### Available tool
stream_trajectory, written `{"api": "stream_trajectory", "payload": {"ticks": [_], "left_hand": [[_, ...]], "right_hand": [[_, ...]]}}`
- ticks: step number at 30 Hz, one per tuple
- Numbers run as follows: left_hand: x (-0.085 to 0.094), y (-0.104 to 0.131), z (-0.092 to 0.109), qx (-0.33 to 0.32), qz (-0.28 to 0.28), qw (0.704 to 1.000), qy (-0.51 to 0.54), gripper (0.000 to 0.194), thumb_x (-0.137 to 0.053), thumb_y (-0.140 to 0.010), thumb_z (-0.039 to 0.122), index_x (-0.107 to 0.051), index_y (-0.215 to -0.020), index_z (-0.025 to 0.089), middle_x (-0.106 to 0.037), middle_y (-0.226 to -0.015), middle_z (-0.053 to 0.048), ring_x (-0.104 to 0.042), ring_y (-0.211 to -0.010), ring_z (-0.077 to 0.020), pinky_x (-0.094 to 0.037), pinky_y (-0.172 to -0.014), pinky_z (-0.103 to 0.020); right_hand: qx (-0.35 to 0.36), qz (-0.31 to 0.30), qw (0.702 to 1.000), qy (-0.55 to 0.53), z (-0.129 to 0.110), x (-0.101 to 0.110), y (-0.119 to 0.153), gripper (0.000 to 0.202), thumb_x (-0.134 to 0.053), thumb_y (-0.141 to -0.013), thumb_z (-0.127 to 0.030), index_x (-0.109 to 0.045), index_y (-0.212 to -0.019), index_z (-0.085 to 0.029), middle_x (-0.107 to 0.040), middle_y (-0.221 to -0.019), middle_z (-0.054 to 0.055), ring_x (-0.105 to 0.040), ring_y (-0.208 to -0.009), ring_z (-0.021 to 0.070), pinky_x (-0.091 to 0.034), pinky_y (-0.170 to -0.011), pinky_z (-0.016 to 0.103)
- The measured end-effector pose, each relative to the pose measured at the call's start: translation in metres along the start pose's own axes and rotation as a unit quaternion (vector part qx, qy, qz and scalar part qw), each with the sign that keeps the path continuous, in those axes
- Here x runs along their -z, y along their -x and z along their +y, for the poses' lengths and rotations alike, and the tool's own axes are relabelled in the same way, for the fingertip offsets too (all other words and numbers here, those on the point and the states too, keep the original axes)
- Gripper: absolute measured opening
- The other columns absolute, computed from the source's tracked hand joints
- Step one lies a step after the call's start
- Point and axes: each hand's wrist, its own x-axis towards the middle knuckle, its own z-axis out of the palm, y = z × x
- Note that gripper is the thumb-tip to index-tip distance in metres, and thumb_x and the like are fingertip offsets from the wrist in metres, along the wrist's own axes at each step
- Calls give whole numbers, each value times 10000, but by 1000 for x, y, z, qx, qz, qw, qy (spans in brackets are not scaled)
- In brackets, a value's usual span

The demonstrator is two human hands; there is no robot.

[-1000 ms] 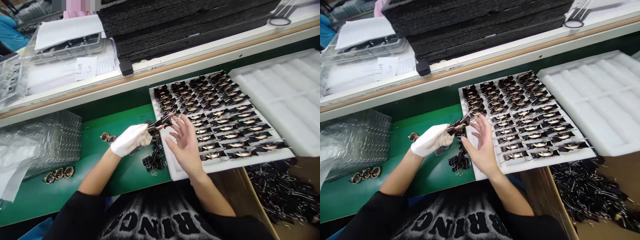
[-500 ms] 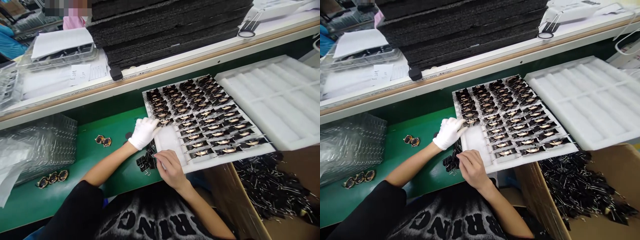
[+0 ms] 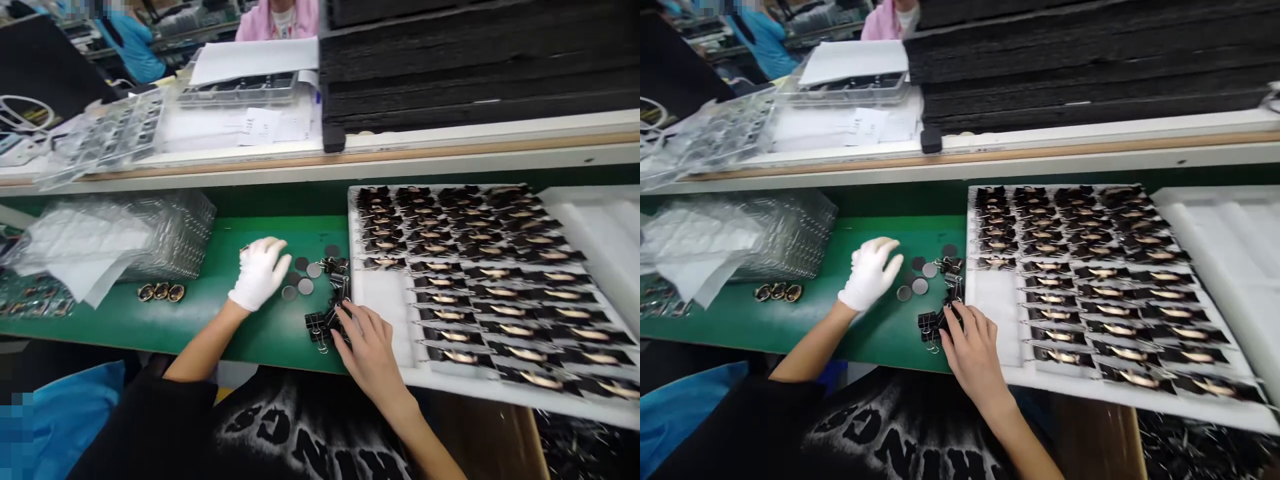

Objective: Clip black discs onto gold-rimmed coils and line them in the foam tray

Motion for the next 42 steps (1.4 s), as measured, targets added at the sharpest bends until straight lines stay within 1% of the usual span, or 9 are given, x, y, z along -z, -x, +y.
{"api": "stream_trajectory", "payload": {"ticks": [3, 8, 13, 21, 24, 27, 33, 37, 42], "left_hand": [[-7, 10, -61, 107, -20, 993, -54, 633, -491, -974, 517, -497, -1487, 146, -459, -1559, -213, -392, -1450, -362, -357, -1107, -492], [-18, 29, -95, 8, -151, 988, -30, 802, -601, -893, 539, -376, -1590, 213, -326, -1659, -171, -309, -1496, -368, -279, -1173, -503], [-20, 33, -80, 10, -147, 989, -1, 638, -639, -868, 594, -580, -1438, 311, -555, -1419, -131, -468, -1297, -350, -355, -1044, -484], [-20, 13, -74, -82, -148, 985, 23, 497, -696, -841, 592, -681, -1258, 322, -674, -1260, -72, -546, -1212, -296, -251, -1089, -494], [-14, 2, -71, -129, -136, 982, 5, 408, -708, -826, 576, -728, -1066, 247, -733, -1034, -68, -599, -1110, -285, -246, -1077, -497], [-1, -5, -58, -160, -70, 985, -10, 403, -667, -853, 571, -721, -1021, 209, -737, -966, -81, -623, -1047, -293, -278, -1016, -496], [22, -11, -14, -283, 15, 959, 7, 398, -554, -942, 545, -702, -1020, 185, -735, -930, -95, -650, -972, -290, -315, -880, -457], [20, -18, 3, -304, 25, 952, 40, 409, -579, -931, 566, -700, -1030, 189, -739, -934, -85, -659, -958, -282, -327, -891, -453], [16, -15, 14, -294, -11, 948, 118, 614, -648, -861, 700, -653, -1198, 187, -732, -1094, -96, -662, -1034, -275, -366, -911, -410]], "right_hand": [[26, -40, 998, 28, 0, 1, -8, 408, -548, -1019, -270, -554, -1421, -205, -618, -1384, 180, -560, -1218, 370, -471, -913, 520], [75, -74, 992, 69, -6, 4, -27, 355, -542, -1033, -292, -592, -1353, -148, -618, -1375, 185, -539, -1206, 367, -454, -889, 499], [110, -122, 981, 102, -20, 3, -61, 321, -509, -1044, -291, -618, -1306, -141, -649, -1331, 170, -546, -1148, 357, -427, -877, 493], [93, -215, 961, 147, -28, -30, -110, 345, -553, -964, -118, -638, -1298, -109, -668, -1203, 200, -622, -996, 322, -433, -824, 436], [80, -164, 978, 103, -21, -33, -109, 326, -552, -950, -118, -659, -1259, -119, -670, -1197, 186, -647, -1002, 325, -480, -826, 451], [44, -54, 995, -71, -16, -29, -109, 362, -577, -963, -165, -617, -1322, -174, -671, -1197, 142, -673, -998, 271, -549, -842, 421], [49, 54, 957, -280, -13, -19, -113, 181, -696, -945, -243, -724, -1123, -262, -711, -1131, 76, -698, -997, 220, -600, -856, 371], [-57, 72, 932, -351, -5, -17, -111, 193, -756, -892, -301, -758, -1082, -266, -696, -1209, 86, -696, -913, 193, -590, -718, 334], [-221, -107, 809, -533, 11, -4, -114, 400, -826, -790, -429, -760, -1116, -207, -781, -957, 79, -705, -791, 191, -562, -647, 306]]}}
